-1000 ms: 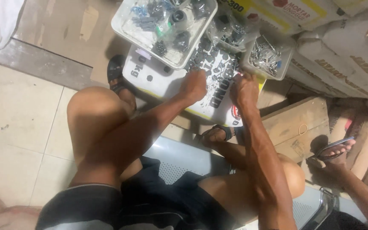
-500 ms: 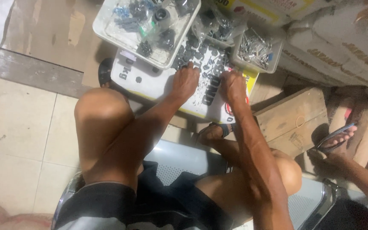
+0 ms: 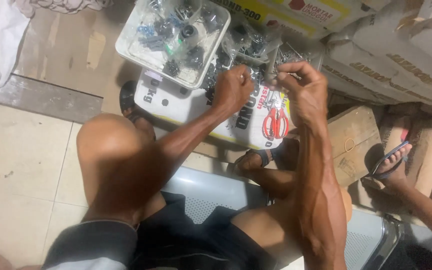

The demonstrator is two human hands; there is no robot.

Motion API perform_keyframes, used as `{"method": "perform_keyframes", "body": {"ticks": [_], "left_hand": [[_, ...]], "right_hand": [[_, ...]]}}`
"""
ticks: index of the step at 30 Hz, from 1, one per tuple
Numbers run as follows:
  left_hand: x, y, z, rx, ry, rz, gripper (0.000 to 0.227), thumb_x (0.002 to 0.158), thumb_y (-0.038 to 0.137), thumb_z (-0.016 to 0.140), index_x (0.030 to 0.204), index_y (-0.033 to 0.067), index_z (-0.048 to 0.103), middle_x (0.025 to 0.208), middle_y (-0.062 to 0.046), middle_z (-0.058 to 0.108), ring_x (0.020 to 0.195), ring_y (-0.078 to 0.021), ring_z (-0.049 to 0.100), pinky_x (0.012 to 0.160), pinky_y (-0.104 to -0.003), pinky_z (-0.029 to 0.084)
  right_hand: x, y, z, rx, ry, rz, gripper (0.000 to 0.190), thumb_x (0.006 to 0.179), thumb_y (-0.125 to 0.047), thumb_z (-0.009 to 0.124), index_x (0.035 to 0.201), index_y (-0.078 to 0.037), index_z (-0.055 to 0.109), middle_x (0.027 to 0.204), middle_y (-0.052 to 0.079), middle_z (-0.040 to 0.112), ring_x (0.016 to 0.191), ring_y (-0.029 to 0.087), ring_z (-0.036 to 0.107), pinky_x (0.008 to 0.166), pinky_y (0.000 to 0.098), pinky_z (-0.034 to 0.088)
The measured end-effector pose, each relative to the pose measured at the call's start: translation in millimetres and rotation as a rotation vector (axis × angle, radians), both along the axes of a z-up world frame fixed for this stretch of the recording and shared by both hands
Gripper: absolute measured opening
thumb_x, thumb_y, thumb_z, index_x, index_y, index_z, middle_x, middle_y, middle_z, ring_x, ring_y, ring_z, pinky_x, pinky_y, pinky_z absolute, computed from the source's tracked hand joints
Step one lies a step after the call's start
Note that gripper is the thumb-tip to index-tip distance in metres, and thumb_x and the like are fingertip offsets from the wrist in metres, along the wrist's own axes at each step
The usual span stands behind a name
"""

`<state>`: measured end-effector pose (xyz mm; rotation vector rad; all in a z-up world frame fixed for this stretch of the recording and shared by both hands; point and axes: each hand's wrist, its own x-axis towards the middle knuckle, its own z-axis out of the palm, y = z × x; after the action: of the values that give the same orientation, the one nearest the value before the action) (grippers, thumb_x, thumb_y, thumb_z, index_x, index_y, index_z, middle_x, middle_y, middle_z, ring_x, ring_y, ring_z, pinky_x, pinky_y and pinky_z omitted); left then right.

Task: Assembling small metal hardware components like screws and washers by hand in a warehouse setting.

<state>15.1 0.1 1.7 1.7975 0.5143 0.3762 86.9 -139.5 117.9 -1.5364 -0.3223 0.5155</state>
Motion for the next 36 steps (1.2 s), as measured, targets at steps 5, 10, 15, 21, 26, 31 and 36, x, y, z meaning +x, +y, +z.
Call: {"method": "perform_keyframes", "body": {"ticks": [5, 10, 15, 21, 26, 31, 36], "left_hand": [[-9, 23, 70, -0.51, -0.091, 0.019, 0.011, 0.092, 0.007, 0.061, 0.096, -0.0016, 0.067, 0.076, -0.018, 0.074, 0.06, -0.0187, 0.075, 0.052, -0.028, 0.068], [-6, 26, 75, -0.694, -0.247, 0.151, 0.019, 0.089, -0.002, 0.06, 0.104, -0.0122, 0.056, 0.081, -0.026, 0.07, 0.062, -0.0207, 0.072, 0.056, -0.03, 0.069], [-9, 27, 71, -0.752, -0.26, 0.098, 0.024, 0.094, 0.001, 0.064, 0.113, -0.0129, 0.06, 0.094, -0.03, 0.074, 0.07, -0.0233, 0.077, 0.059, -0.033, 0.071], [-19, 26, 90, -0.713, -0.236, 0.116, 0.019, 0.093, 0.001, 0.064, 0.109, -0.0107, 0.062, 0.088, -0.027, 0.075, 0.067, -0.0223, 0.077, 0.057, -0.031, 0.071], [-10, 16, 89, -0.65, -0.259, 0.109, 0.016, 0.093, 0.001, 0.063, 0.106, -0.0082, 0.065, 0.088, -0.027, 0.074, 0.066, -0.0219, 0.075, 0.05, -0.028, 0.067], [-6, 9, 83, -0.428, -0.259, 0.04, 0.01, 0.092, 0.001, 0.064, 0.101, -0.0022, 0.069, 0.086, -0.024, 0.076, 0.068, -0.0212, 0.076, 0.051, -0.027, 0.067], [-4, 9, 76, -0.329, -0.377, -0.023, 0.015, 0.096, -0.003, 0.057, 0.099, 0.0051, 0.069, 0.085, -0.014, 0.078, 0.076, -0.0185, 0.078, 0.064, -0.028, 0.065]], "right_hand": [[1, 8, 9, 0.103, 0.035, 0.007, 0.015, 0.097, 0.007, 0.065, 0.111, 0.003, 0.066, 0.101, 0.013, 0.063, 0.09, 0.024, 0.073, 0.084, 0.038, 0.069], [-3, 25, 11, 0.181, 0.012, -0.011, 0.016, 0.095, 0.007, 0.069, 0.11, 0.007, 0.065, 0.097, 0.012, 0.063, 0.092, 0.024, 0.073, 0.084, 0.0377, 0.067], [-7, 25, 11, 0.156, -0.064, 0.029, 0.015, 0.096, 0.007, 0.07, 0.111, 0.007, 0.066, 0.098, 0.014, 0.064, 0.094, 0.024, 0.072, 0.085, 0.0373, 0.065], [-11, 23, 15, 0.091, -0.157, 0.058, 0.014, 0.095, 0.01, 0.07, 0.109, 0.008, 0.066, 0.097, 0.016, 0.066, 0.093, 0.027, 0.074, 0.084, 0.0393, 0.065], [-17, 25, 23, -0.026, -0.229, 0.106, 0.014, 0.097, 0.009, 0.068, 0.11, 0.007, 0.067, 0.096, 0.018, 0.068, 0.092, 0.027, 0.075, 0.084, 0.0409, 0.064], [-16, 25, 26, -0.072, -0.252, 0.093, 0.016, 0.099, 0.006, 0.069, 0.115, 0.006, 0.067, 0.102, 0.019, 0.068, 0.094, 0.026, 0.073, 0.087, 0.0408, 0.062], [-7, 26, 19, -0.115, -0.299, 0.116, 0.023, 0.098, 0.002, 0.075, 0.12, 0.004, 0.067, 0.109, 0.015, 0.066, 0.101, 0.02, 0.068, 0.093, 0.0372, 0.059]]}}
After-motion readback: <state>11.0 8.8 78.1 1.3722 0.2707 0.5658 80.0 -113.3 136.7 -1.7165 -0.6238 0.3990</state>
